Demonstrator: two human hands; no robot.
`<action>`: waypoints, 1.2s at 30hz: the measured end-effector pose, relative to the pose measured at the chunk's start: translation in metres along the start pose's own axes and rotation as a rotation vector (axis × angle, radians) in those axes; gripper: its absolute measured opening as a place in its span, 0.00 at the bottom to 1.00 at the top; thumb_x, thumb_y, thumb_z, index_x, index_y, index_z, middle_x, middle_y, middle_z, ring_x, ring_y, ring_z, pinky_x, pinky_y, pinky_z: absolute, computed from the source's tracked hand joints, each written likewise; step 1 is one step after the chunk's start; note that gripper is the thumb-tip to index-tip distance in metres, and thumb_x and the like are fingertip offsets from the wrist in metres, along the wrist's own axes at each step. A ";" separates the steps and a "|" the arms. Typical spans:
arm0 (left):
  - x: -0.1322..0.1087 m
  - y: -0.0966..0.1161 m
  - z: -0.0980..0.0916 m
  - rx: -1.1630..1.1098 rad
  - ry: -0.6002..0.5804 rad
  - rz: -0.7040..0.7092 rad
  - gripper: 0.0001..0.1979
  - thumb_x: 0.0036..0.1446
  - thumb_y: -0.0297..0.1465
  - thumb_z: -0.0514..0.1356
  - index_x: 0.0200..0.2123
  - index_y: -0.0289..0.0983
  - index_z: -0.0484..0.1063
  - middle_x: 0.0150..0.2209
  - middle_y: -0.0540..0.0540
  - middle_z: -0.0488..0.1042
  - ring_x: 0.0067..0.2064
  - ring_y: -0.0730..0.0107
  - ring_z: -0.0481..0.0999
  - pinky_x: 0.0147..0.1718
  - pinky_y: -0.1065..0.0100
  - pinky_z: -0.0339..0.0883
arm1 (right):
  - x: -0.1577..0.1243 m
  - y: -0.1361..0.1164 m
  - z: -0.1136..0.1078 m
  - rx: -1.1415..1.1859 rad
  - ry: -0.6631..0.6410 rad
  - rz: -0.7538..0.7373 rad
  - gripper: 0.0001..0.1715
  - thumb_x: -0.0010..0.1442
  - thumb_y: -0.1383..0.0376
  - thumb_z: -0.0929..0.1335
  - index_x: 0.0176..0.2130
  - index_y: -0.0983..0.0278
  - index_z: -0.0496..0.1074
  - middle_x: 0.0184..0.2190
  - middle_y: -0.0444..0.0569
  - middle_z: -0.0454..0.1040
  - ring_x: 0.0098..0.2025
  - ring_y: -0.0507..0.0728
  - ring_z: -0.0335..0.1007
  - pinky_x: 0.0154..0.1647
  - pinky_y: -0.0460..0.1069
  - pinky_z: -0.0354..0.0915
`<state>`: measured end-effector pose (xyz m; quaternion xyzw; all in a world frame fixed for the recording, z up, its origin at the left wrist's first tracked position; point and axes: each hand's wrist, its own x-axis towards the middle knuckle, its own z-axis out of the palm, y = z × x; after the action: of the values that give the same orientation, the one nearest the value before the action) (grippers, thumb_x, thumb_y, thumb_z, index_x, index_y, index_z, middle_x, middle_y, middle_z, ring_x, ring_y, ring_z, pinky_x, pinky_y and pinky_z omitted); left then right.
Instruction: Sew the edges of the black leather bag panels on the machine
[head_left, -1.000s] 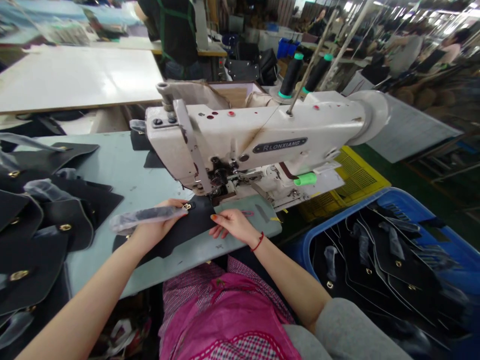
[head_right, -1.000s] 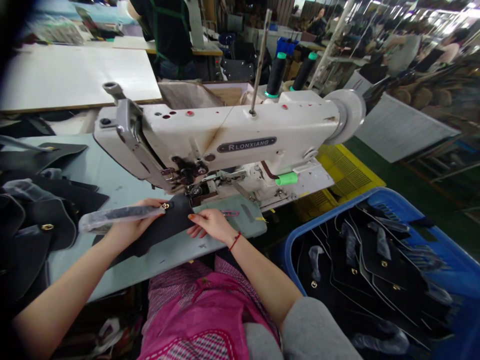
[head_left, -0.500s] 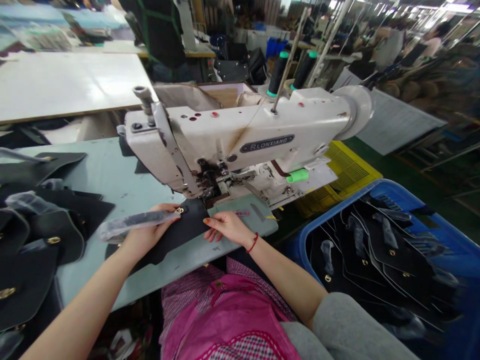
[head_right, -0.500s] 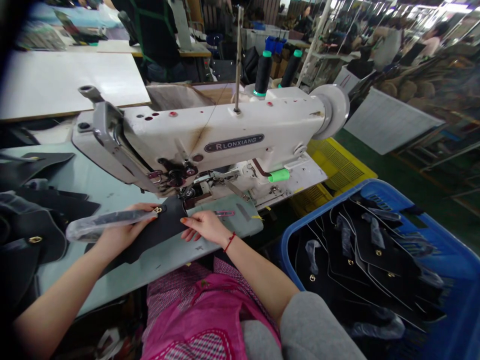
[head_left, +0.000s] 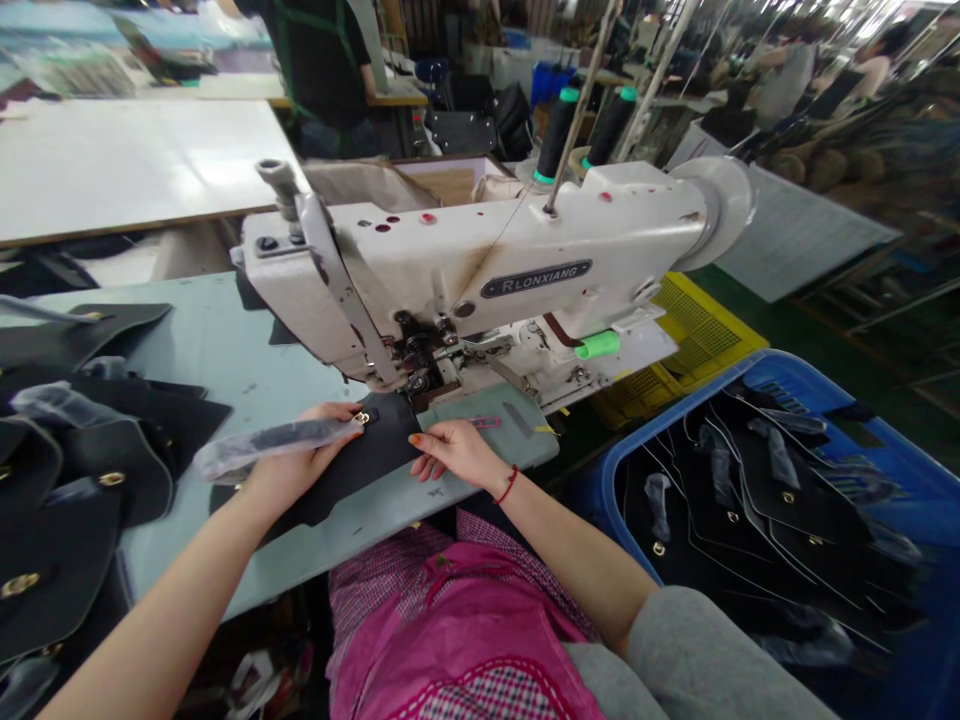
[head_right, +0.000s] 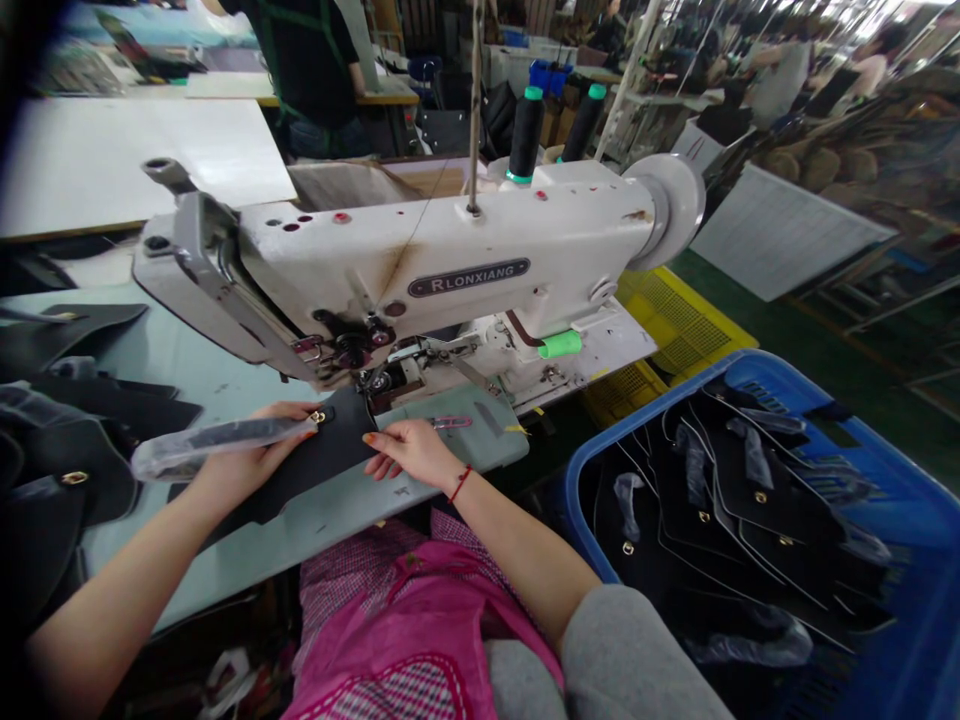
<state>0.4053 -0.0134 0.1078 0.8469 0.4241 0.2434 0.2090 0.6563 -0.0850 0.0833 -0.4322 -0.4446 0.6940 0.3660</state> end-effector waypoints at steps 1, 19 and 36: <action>0.000 0.000 0.000 0.002 -0.008 0.001 0.12 0.63 0.41 0.54 0.43 0.41 0.68 0.49 0.41 0.76 0.51 0.56 0.76 0.56 0.54 0.68 | 0.000 0.002 0.001 -0.041 0.026 -0.023 0.33 0.56 0.38 0.67 0.27 0.67 0.69 0.26 0.50 0.78 0.24 0.51 0.74 0.25 0.43 0.66; 0.004 0.017 -0.011 0.252 -0.144 0.174 0.17 0.67 0.37 0.51 0.45 0.31 0.74 0.55 0.31 0.74 0.56 0.53 0.75 0.55 0.55 0.69 | 0.005 0.026 0.004 -0.325 0.231 -0.125 0.31 0.63 0.43 0.63 0.22 0.63 0.66 0.18 0.44 0.70 0.19 0.49 0.65 0.23 0.43 0.61; 0.017 0.006 -0.020 0.301 -0.224 0.117 0.17 0.67 0.33 0.49 0.49 0.31 0.73 0.53 0.35 0.76 0.54 0.57 0.75 0.55 0.57 0.68 | 0.010 0.011 0.008 -0.177 0.218 -0.002 0.31 0.59 0.41 0.65 0.22 0.63 0.65 0.17 0.44 0.69 0.18 0.48 0.63 0.21 0.43 0.61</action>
<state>0.4063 0.0000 0.1316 0.9135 0.3799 0.0931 0.1116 0.6442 -0.0818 0.0720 -0.5351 -0.4621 0.6007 0.3732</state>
